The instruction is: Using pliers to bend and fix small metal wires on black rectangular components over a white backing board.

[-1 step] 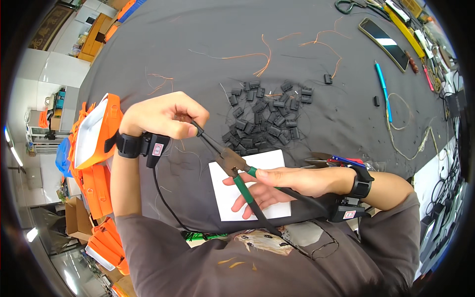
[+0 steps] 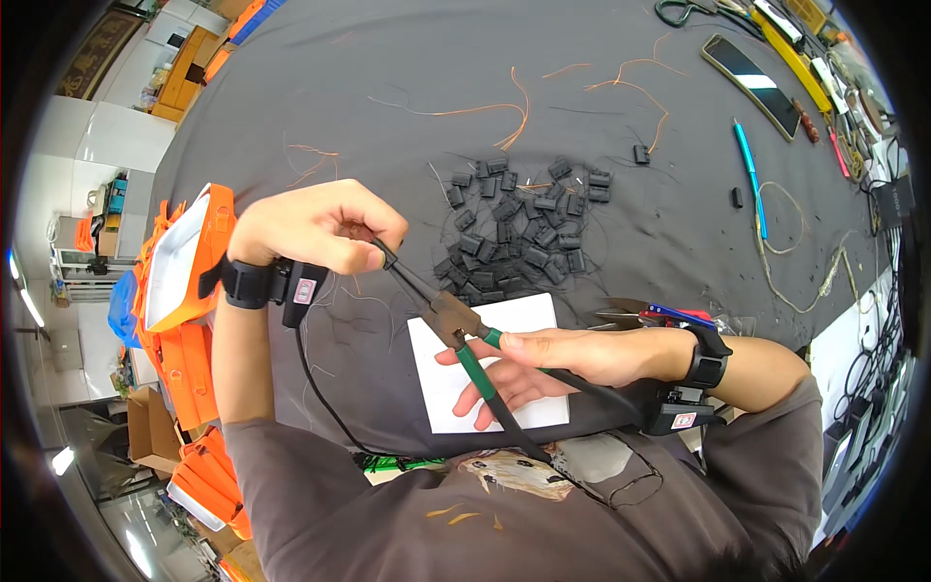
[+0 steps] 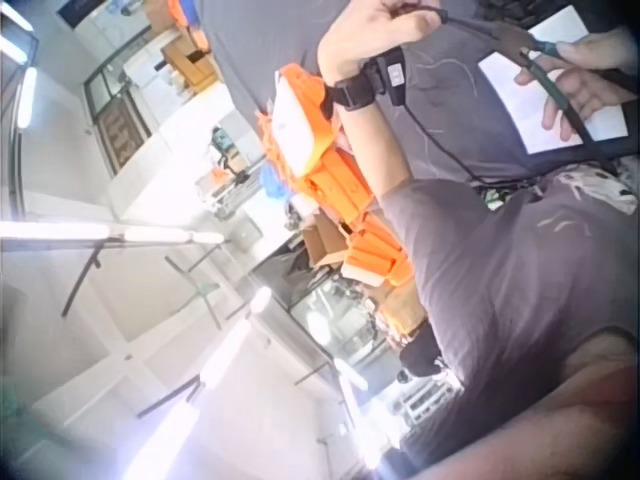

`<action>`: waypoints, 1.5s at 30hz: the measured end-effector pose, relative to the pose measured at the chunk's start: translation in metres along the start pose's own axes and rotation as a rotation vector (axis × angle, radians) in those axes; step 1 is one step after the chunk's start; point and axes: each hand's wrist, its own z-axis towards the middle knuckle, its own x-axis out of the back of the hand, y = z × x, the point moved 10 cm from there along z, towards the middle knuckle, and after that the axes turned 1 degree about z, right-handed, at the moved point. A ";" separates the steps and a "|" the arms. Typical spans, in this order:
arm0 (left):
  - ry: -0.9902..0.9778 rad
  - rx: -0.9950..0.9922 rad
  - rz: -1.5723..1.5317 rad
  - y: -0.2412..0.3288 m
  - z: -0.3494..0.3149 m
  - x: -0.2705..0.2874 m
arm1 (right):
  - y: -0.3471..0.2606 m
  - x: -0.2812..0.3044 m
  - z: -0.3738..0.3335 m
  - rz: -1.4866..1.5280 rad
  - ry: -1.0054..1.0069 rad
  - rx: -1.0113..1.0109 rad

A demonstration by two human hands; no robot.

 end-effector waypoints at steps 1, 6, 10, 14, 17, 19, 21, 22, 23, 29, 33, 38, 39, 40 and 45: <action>-0.048 0.052 0.008 0.002 -0.002 -0.002 | 0.000 0.000 0.001 -0.006 -0.008 0.001; -0.052 0.030 0.084 0.012 0.000 -0.001 | 0.002 0.003 0.003 0.000 0.007 0.067; -0.029 -0.069 0.064 0.011 0.005 0.003 | -0.001 0.007 0.004 0.041 0.094 0.134; -0.054 -0.116 0.065 0.013 0.007 0.003 | -0.002 0.005 0.003 -0.030 0.076 0.157; -0.046 -0.157 0.070 0.018 0.008 0.001 | -0.005 0.004 0.002 -0.087 0.108 0.187; -0.029 -0.150 0.079 0.016 0.005 0.003 | -0.007 0.004 0.002 -0.142 0.091 0.193; -0.002 -0.151 0.092 0.014 0.004 0.006 | -0.009 0.004 0.001 -0.155 0.095 0.196; 0.021 -0.148 0.100 0.014 0.001 0.007 | -0.009 0.003 0.001 -0.167 0.089 0.193; 0.066 -0.155 0.108 0.016 -0.001 0.010 | -0.009 0.003 0.002 -0.141 0.084 0.190; 0.347 -0.251 -0.019 0.013 -0.005 0.020 | -0.009 0.007 0.001 -0.039 0.042 0.157; 0.647 -0.250 -0.099 0.000 -0.010 0.020 | -0.007 0.014 0.003 0.072 0.064 0.185; 0.902 -0.195 -0.319 -0.008 -0.015 0.011 | -0.010 0.011 0.001 0.080 0.073 0.184; 0.898 -0.231 -0.392 -0.010 -0.016 0.010 | -0.011 0.011 0.001 0.072 0.074 0.185; 0.981 -0.210 -0.410 -0.008 -0.022 0.012 | -0.011 0.010 0.001 0.060 0.061 0.178; 1.068 -0.231 -0.429 -0.006 -0.038 0.020 | -0.014 0.010 0.001 0.049 0.056 0.191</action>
